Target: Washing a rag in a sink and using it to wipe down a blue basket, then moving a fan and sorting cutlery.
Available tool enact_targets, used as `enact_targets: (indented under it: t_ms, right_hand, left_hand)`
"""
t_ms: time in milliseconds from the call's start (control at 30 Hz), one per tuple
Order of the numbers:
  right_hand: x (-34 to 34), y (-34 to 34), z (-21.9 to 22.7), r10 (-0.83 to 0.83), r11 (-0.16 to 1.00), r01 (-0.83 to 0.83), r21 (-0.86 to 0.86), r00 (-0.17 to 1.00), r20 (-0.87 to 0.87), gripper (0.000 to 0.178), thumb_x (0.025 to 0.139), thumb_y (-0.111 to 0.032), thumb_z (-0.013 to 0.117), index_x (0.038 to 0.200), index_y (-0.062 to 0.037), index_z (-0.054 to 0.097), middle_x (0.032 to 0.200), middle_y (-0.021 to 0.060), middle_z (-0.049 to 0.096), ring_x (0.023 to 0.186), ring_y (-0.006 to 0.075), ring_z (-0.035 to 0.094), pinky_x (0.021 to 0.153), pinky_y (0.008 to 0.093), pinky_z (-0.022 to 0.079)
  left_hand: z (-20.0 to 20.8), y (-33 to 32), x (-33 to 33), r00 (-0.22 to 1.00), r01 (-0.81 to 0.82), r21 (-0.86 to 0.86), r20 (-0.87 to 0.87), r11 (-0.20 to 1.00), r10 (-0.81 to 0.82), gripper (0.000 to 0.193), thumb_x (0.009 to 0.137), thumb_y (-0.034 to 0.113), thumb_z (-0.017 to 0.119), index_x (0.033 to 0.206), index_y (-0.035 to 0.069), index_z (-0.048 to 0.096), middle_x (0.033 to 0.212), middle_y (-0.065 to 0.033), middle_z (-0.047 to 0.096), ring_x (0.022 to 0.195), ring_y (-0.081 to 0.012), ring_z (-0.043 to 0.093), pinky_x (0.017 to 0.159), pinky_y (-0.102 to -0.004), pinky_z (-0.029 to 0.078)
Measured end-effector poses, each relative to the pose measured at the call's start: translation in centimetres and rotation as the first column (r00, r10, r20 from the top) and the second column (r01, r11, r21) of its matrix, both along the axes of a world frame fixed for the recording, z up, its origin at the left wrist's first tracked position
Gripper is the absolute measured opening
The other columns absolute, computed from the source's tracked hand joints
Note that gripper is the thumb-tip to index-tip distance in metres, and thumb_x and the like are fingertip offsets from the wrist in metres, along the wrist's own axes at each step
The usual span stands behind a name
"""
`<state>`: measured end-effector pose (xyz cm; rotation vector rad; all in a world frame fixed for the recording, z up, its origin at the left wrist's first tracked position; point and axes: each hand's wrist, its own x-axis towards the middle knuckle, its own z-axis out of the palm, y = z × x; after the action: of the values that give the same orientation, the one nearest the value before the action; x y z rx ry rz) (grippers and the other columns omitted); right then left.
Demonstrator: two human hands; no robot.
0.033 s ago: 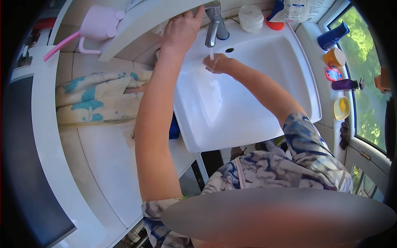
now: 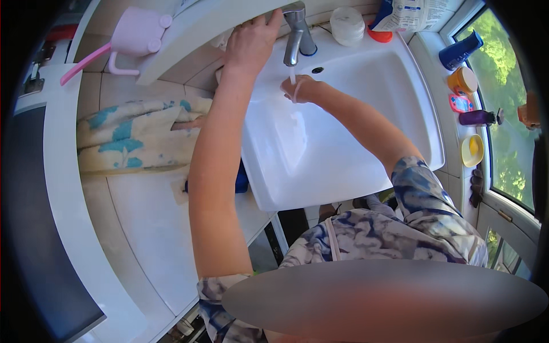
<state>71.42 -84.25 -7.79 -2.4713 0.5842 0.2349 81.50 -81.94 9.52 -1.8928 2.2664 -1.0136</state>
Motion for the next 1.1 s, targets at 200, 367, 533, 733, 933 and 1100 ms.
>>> enact_targets:
  t_ms: [200,367,533,733,933,1100]
  right_hand:
    - [0.4,-2.2,-0.1,-0.095,0.904,0.053,0.424,0.992,0.078,0.027,0.085,-0.028,0.048,0.090,-0.0068,0.064,0.086,0.0115,0.066,0.083,0.0200,0.063,0.078,0.0322,0.049]
    - [-1.4,1.3,1.4,-0.677,-0.328,-0.358,0.874,0.734,0.046,0.041,0.090,-0.033,0.047,0.104,0.0050,0.055,0.099,0.0216,0.062,0.091,0.0324,0.062,0.081,0.0416,0.052]
    - [-3.6,1.5,2.6,-0.791,-0.452,-0.355,0.818,0.583,-0.184,0.046,0.093,-0.042,0.042,0.107,0.0011,0.049,0.088,0.0200,0.060,0.075,0.0293,0.060,0.071,0.0408,0.052]
    - [-3.7,6.2,4.1,-0.936,0.032,0.122,0.992,0.353,-0.013,0.056,0.090,-0.048,0.042,0.118,0.0002,0.046,0.094,0.0174,0.060,0.078,0.0258,0.060,0.072,0.0357,0.050]
    - [-3.6,4.4,6.0,-0.761,0.330,0.380,0.864,0.648,0.006,0.047,0.084,-0.044,0.054,0.090,0.0031,0.061,0.075,0.0154,0.062,0.061,0.0206,0.062,0.048,0.0321,0.045]
    - [-1.6,2.3,4.4,-0.817,0.184,0.428,0.885,0.567,-0.104,0.035,0.086,-0.034,0.058,0.075,-0.0014,0.052,0.062,0.0040,0.050,0.048,0.0094,0.048,0.038,0.0231,0.035]
  left_hand:
    - [-6.3,3.6,-4.3,0.176,-0.473,-0.154,-0.981,0.868,-0.079,0.027,0.086,0.008,0.057,0.112,0.001,0.056,0.097,-0.0125,0.063,0.084,-0.0217,0.063,0.073,-0.0318,0.053]
    - [-13.7,4.6,-7.1,-0.904,-0.428,0.024,-0.026,0.903,-0.428,0.014,0.089,0.015,0.059,0.095,0.003,0.057,0.079,-0.0037,0.059,0.068,-0.0099,0.057,0.060,-0.0196,0.048]
    - [-16.1,1.6,-7.6,-0.942,-0.316,-0.037,-0.111,0.948,-0.318,0.008,0.089,0.010,0.057,0.092,0.002,0.056,0.075,-0.0031,0.056,0.051,-0.0119,0.050,0.048,-0.0232,0.044]
    - [-17.2,0.3,-6.5,0.249,-0.567,-0.219,-0.964,0.794,-0.088,0.019,0.083,0.017,0.058,0.078,0.000,0.053,0.068,-0.0126,0.059,0.058,-0.0325,0.056,0.057,-0.0397,0.047]
    - [-13.5,4.9,-5.9,-0.525,-0.277,0.624,-0.735,0.731,0.428,0.020,0.088,0.019,0.052,0.088,0.002,0.062,0.075,-0.0103,0.063,0.061,-0.0241,0.061,0.059,-0.0352,0.049]
    - [-13.3,5.9,-7.6,-0.630,-0.318,0.480,-0.751,0.817,0.196,0.038,0.093,0.037,0.049,0.102,0.001,0.058,0.092,-0.0119,0.062,0.088,-0.0260,0.062,0.077,-0.0360,0.052]
